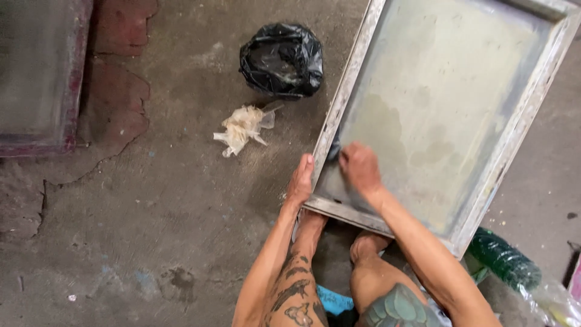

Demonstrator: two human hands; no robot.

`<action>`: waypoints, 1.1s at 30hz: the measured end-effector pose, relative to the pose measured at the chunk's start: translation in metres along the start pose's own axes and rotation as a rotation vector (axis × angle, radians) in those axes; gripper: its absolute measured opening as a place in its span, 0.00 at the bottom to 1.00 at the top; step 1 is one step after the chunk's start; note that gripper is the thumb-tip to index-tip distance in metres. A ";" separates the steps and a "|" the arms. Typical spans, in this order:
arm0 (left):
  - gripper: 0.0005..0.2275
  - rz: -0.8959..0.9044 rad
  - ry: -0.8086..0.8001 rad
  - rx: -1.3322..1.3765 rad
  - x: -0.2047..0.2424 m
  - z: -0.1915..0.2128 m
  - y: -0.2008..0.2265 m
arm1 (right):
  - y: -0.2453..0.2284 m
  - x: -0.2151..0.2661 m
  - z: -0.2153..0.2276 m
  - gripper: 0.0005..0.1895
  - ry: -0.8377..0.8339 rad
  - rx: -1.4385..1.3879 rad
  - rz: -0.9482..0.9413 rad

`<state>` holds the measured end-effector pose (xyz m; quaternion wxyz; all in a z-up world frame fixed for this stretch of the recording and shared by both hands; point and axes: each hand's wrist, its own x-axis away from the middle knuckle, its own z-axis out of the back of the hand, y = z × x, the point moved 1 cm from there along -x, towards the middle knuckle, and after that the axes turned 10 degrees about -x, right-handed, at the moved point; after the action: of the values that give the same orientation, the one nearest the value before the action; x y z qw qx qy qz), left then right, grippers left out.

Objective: The person cleans a rectangular screen frame with a cloth, repeatedly wiping the surface and edges. They pour liquid from a green bottle onto the cloth and continue scrubbing the frame while holding it with the other hand.

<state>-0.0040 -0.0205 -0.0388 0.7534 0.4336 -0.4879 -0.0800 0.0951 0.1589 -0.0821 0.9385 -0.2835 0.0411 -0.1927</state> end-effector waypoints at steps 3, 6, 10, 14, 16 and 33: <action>0.40 -0.009 0.000 -0.002 0.000 0.002 0.009 | -0.029 0.024 -0.018 0.05 -0.080 -0.115 0.027; 0.39 -0.011 0.015 -0.036 0.002 -0.002 -0.007 | 0.009 0.024 -0.037 0.04 -0.079 -0.190 -0.055; 0.37 -0.086 0.076 -0.017 -0.017 -0.003 -0.024 | -0.013 0.013 -0.016 0.06 -0.086 -0.110 0.028; 0.36 -0.058 0.091 -0.060 -0.008 0.002 -0.010 | -0.010 0.009 -0.020 0.08 -0.153 -0.179 -0.074; 0.36 -0.072 0.094 -0.064 -0.009 0.002 -0.003 | -0.006 0.004 -0.019 0.08 -0.127 -0.152 -0.090; 0.29 -0.040 0.065 -0.098 -0.002 0.005 0.007 | -0.006 -0.050 0.019 0.04 -0.319 -0.263 -0.183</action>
<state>-0.0111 -0.0176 -0.0342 0.7876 0.4081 -0.4497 -0.1047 0.0507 0.1836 -0.0650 0.8667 -0.4328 -0.1089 -0.2230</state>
